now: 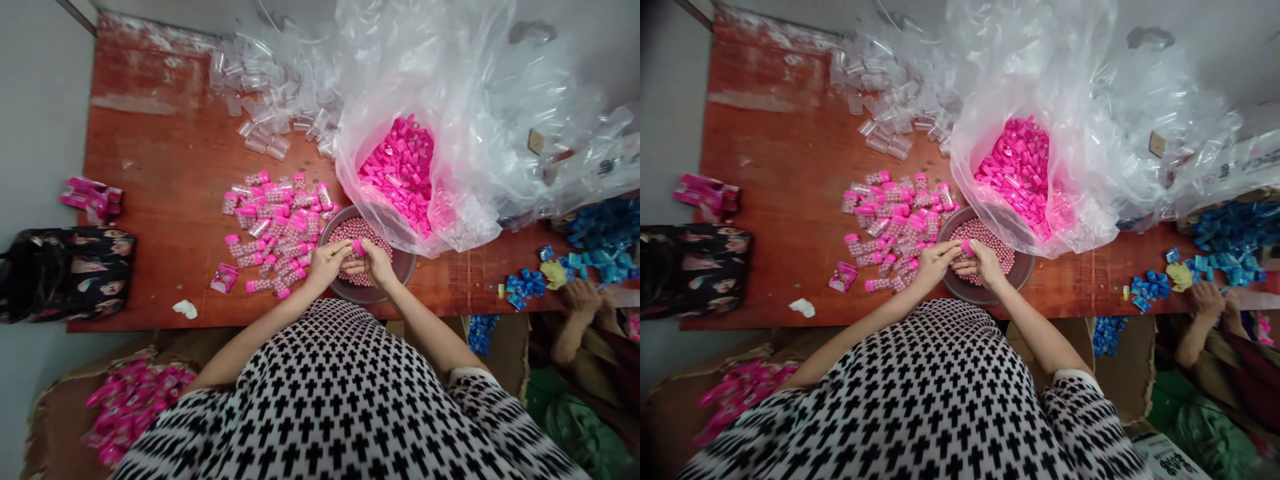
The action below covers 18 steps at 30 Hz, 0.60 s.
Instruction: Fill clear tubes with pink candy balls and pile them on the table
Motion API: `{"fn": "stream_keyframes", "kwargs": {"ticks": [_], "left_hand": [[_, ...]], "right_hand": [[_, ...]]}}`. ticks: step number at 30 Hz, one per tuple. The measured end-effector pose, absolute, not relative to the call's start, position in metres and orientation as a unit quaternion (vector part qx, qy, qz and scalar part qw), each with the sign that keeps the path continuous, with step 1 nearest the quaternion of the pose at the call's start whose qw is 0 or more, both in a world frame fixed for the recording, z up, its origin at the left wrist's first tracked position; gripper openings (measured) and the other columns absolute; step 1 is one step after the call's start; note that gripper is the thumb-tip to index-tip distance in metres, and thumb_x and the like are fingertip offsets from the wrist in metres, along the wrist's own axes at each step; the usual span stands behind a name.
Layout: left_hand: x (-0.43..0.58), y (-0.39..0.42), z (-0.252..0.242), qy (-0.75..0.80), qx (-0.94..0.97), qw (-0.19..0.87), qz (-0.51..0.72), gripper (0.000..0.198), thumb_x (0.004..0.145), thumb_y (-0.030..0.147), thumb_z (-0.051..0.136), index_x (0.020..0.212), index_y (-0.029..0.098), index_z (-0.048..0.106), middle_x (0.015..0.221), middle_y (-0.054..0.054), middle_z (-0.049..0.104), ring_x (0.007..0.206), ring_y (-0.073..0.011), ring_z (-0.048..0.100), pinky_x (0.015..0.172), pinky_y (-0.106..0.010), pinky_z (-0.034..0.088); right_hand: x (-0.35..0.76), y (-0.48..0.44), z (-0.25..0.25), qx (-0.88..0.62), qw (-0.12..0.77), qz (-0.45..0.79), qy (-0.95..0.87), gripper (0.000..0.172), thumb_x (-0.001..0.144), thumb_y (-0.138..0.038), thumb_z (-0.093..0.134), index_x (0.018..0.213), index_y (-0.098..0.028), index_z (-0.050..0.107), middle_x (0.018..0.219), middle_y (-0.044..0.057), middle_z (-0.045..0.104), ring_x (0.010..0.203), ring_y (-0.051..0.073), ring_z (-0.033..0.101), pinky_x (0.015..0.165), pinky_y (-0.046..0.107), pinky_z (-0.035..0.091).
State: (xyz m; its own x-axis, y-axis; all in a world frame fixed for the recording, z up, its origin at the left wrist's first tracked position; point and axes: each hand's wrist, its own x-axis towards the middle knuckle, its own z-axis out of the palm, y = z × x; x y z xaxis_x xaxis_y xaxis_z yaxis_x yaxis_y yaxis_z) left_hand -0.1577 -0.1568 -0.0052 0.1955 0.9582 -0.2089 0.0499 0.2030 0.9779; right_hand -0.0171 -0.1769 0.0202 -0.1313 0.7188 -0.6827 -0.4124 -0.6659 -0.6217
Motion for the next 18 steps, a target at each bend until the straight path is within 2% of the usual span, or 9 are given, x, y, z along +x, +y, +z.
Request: {"fn": "stream_keyframes", "kwargs": {"ticks": [5, 10, 13, 15, 18], "left_hand": [[-0.161, -0.156, -0.001, 0.486, 0.55, 0.566, 0.375, 0.024, 0.078, 0.037, 0.062, 0.09, 0.02, 0.075, 0.097, -0.005, 0.074, 0.088, -0.0208, 0.069, 0.083, -0.034, 0.053], [-0.163, -0.155, -0.003, 0.475, 0.612, 0.519, 0.361, 0.018, 0.078, 0.031, 0.062, 0.088, 0.022, 0.075, 0.093, -0.004, 0.074, 0.088, -0.0198, 0.068, 0.085, -0.034, 0.052], [-0.163, -0.153, -0.004, 0.484, 0.61, 0.522, 0.349, 0.02, 0.08, 0.031, 0.06, 0.09, 0.021, 0.074, 0.095, -0.005, 0.074, 0.087, -0.02, 0.068, 0.084, -0.034, 0.052], [-0.164, -0.151, -0.005, 0.502, 0.585, 0.536, 0.344, 0.024, 0.08, 0.033, 0.059, 0.093, 0.018, 0.073, 0.097, -0.006, 0.073, 0.087, -0.0208, 0.068, 0.083, -0.035, 0.053], [-0.174, -0.141, -0.005, 0.533, 0.542, 0.538, 0.364, 0.03, 0.079, 0.037, 0.06, 0.097, 0.017, 0.072, 0.099, -0.006, 0.073, 0.089, -0.0216, 0.068, 0.085, -0.036, 0.053]], "right_hand": [[-0.004, -0.176, 0.025, -0.441, 0.328, 0.832, -0.076, 0.024, 0.082, -0.038, 0.055, 0.096, -0.018, 0.059, 0.085, 0.005, 0.07, 0.081, 0.019, 0.07, 0.071, 0.034, 0.059], [-0.007, -0.174, 0.015, -0.444, 0.373, 0.815, -0.002, 0.016, 0.082, -0.027, 0.053, 0.086, -0.015, 0.062, 0.075, 0.004, 0.071, 0.075, 0.016, 0.068, 0.081, 0.036, 0.057], [-0.018, -0.173, 0.011, -0.458, 0.376, 0.805, -0.015, 0.02, 0.083, -0.033, 0.052, 0.086, -0.016, 0.061, 0.071, 0.003, 0.069, 0.069, 0.015, 0.067, 0.075, 0.033, 0.058], [-0.022, -0.169, 0.012, -0.47, 0.339, 0.813, -0.057, 0.028, 0.083, -0.043, 0.052, 0.088, -0.017, 0.06, 0.07, 0.003, 0.068, 0.064, 0.014, 0.067, 0.067, 0.03, 0.058], [-0.014, -0.153, 0.019, -0.517, 0.299, 0.778, -0.194, 0.039, 0.079, -0.055, 0.054, 0.093, -0.019, 0.059, 0.081, 0.004, 0.067, 0.062, 0.014, 0.066, 0.057, 0.027, 0.056]]}}
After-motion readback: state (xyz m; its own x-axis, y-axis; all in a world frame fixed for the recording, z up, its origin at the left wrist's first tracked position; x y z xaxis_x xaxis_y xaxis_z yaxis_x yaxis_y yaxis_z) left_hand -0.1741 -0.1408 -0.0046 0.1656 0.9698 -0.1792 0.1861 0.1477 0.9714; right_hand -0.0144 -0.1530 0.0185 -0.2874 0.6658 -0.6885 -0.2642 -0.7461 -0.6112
